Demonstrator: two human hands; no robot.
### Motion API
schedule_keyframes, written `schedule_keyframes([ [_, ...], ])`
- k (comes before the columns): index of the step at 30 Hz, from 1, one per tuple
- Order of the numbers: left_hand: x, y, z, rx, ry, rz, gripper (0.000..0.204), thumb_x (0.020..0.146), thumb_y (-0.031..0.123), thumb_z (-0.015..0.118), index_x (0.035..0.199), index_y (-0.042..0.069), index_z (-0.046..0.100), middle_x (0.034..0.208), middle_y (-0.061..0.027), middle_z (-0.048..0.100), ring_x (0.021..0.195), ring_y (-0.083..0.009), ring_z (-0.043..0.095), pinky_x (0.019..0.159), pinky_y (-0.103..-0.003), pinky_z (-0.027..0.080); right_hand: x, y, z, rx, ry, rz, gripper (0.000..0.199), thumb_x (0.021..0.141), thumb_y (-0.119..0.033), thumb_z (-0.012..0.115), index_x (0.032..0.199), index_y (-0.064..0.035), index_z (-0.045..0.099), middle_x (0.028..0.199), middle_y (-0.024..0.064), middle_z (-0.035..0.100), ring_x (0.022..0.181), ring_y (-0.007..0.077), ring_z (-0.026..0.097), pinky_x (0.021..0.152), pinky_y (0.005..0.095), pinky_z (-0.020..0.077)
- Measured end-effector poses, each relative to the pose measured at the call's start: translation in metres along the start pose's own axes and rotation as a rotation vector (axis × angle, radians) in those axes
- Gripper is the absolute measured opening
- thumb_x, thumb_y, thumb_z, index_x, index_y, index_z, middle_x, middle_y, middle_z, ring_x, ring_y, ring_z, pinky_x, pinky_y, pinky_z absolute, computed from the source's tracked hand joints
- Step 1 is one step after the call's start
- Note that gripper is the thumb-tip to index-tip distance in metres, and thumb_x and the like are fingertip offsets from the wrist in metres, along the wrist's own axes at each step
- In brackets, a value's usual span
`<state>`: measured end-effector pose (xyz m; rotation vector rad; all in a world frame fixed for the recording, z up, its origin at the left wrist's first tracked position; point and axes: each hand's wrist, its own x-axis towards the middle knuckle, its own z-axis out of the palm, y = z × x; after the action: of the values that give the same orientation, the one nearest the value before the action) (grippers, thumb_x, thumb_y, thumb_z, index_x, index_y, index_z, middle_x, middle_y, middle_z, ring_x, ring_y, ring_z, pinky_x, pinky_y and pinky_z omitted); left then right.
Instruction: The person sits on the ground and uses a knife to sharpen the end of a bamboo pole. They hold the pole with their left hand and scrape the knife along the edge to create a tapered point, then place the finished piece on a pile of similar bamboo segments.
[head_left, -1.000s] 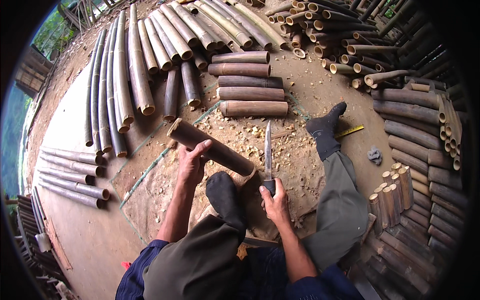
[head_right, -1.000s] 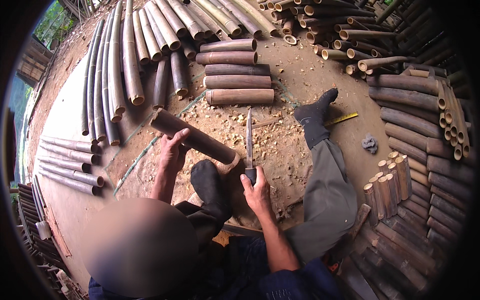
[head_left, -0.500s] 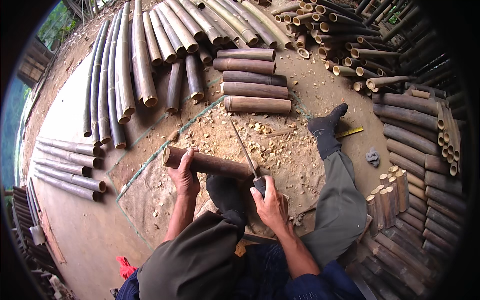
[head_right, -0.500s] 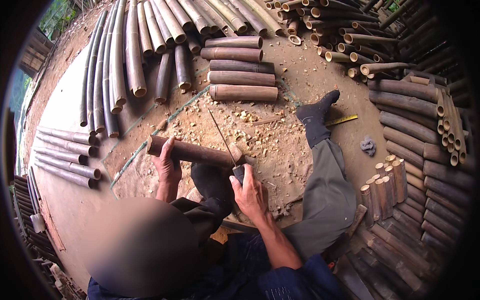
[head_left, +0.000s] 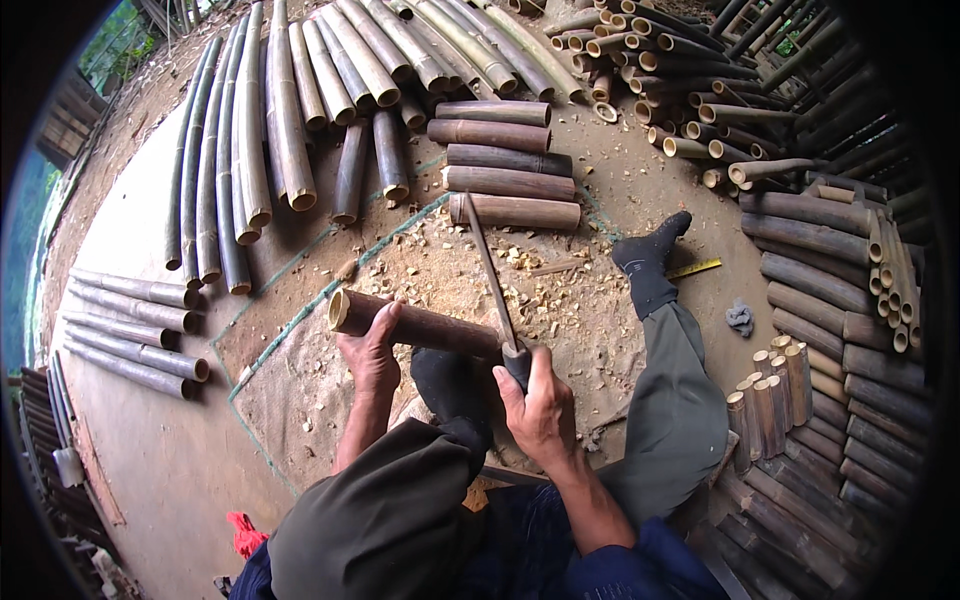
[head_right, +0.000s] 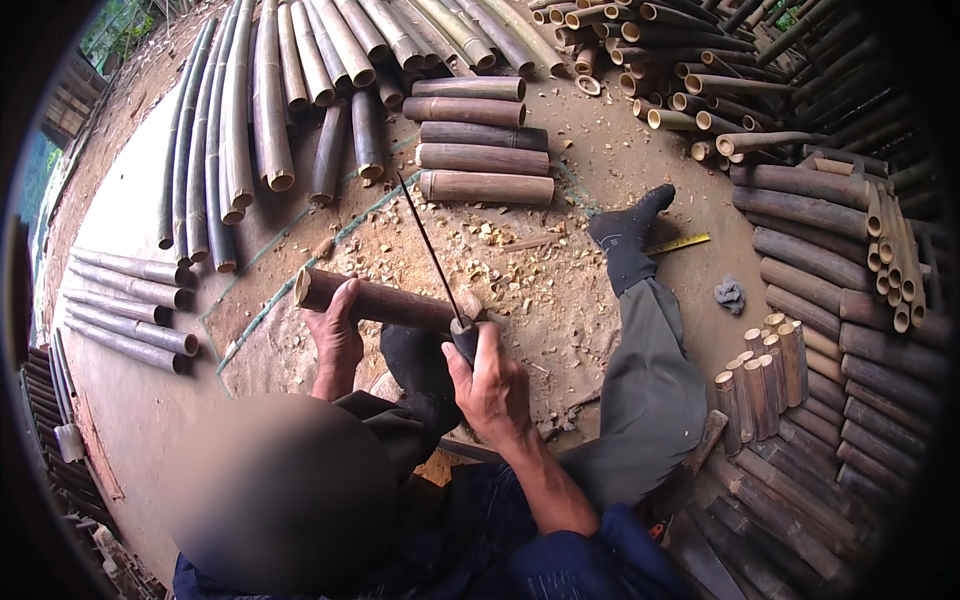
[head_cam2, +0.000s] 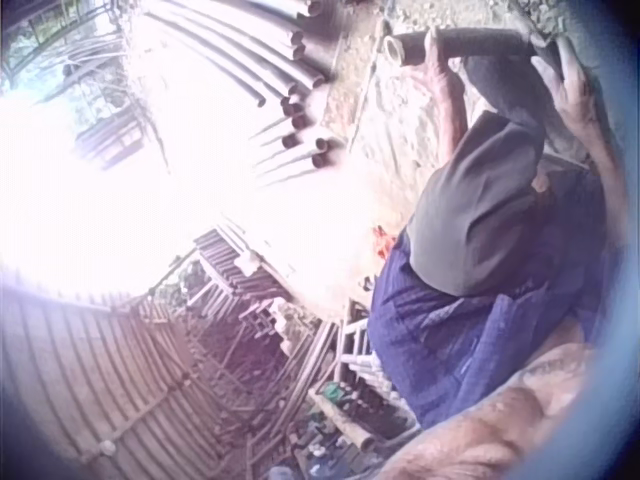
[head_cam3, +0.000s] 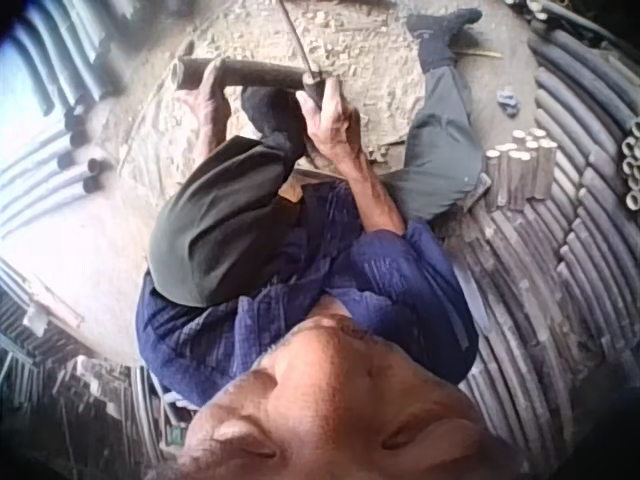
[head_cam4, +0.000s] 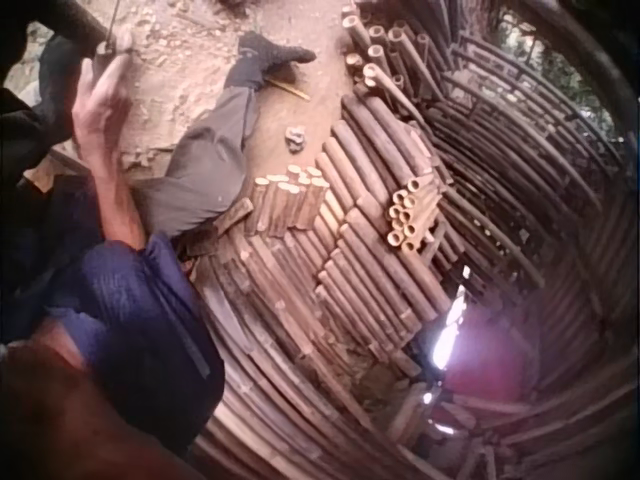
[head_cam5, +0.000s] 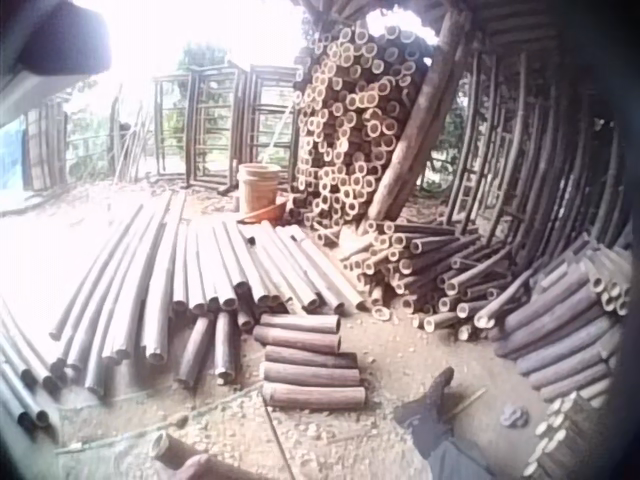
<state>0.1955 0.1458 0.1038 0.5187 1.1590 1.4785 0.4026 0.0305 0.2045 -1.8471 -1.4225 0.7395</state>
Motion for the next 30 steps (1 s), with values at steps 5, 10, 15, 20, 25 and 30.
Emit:
schedule_keyframes([
  [5,-0.004,0.000,0.016,0.008,-0.129,0.020,0.041,0.079,0.000,0.092,0.112,-0.003,0.068,0.103,-0.0106,0.074,0.096,-0.0214,0.075,0.089,-0.037,0.061,0.000,0.083,0.040,-0.326,-0.233,0.353,0.034,0.104,-0.030,0.065,0.115,-0.0010,0.051,0.095,0.0294,0.073,0.089,0.0506,0.073,0.072,0.0579,0.0574],
  [10,-0.014,0.006,0.014,-0.017,-0.123,0.058,0.045,0.078,0.001,0.092,0.115,-0.002,0.066,0.103,-0.0139,0.075,0.097,-0.0247,0.075,0.094,-0.041,0.060,0.003,0.026,0.007,-0.125,-0.209,0.250,0.038,0.104,-0.033,0.066,0.114,0.0006,0.052,0.090,0.0315,0.069,0.087,0.0543,0.068,0.070,0.0568,0.0528],
  [15,0.002,0.002,0.005,-0.032,-0.137,0.023,0.050,0.078,-0.002,0.090,0.120,-0.004,0.062,0.105,-0.0168,0.075,0.098,-0.0282,0.076,0.096,-0.044,0.060,-0.012,0.033,0.009,0.127,0.125,-0.088,0.032,0.105,-0.028,0.065,0.117,-0.0006,0.053,0.087,0.0278,0.070,0.081,0.0532,0.070,0.067,0.0516,0.0557],
  [20,-0.013,0.002,0.006,0.025,-0.227,-0.002,0.061,0.077,0.005,0.092,0.126,0.000,0.056,0.113,-0.0152,0.070,0.108,-0.0311,0.073,0.100,-0.049,0.058,-0.006,0.085,0.033,-0.251,-0.209,0.285,0.038,0.104,-0.035,0.063,0.115,-0.0009,0.049,0.092,0.0318,0.071,0.088,0.0564,0.069,0.076,0.0625,0.0544],
  [25,0.001,0.018,-0.018,0.244,-0.275,-0.084,0.062,0.078,0.011,0.092,0.129,0.002,0.057,0.110,-0.0096,0.067,0.104,-0.0222,0.068,0.096,-0.041,0.057,-0.001,0.014,-0.001,0.027,-0.016,0.035,0.036,0.104,-0.035,0.065,0.118,-0.0036,0.055,0.086,0.0274,0.071,0.083,0.0519,0.070,0.069,0.0564,0.0549],
  [30,-0.009,0.017,-0.007,0.233,-0.267,-0.094,0.067,0.073,0.010,0.095,0.128,-0.001,0.058,0.111,-0.0104,0.068,0.101,-0.0221,0.069,0.091,-0.038,0.059,-0.009,0.098,0.037,-0.288,-0.201,0.308,0.036,0.104,-0.034,0.063,0.113,-0.0008,0.052,0.088,0.0320,0.071,0.087,0.0522,0.072,0.071,0.0601,0.0561],
])
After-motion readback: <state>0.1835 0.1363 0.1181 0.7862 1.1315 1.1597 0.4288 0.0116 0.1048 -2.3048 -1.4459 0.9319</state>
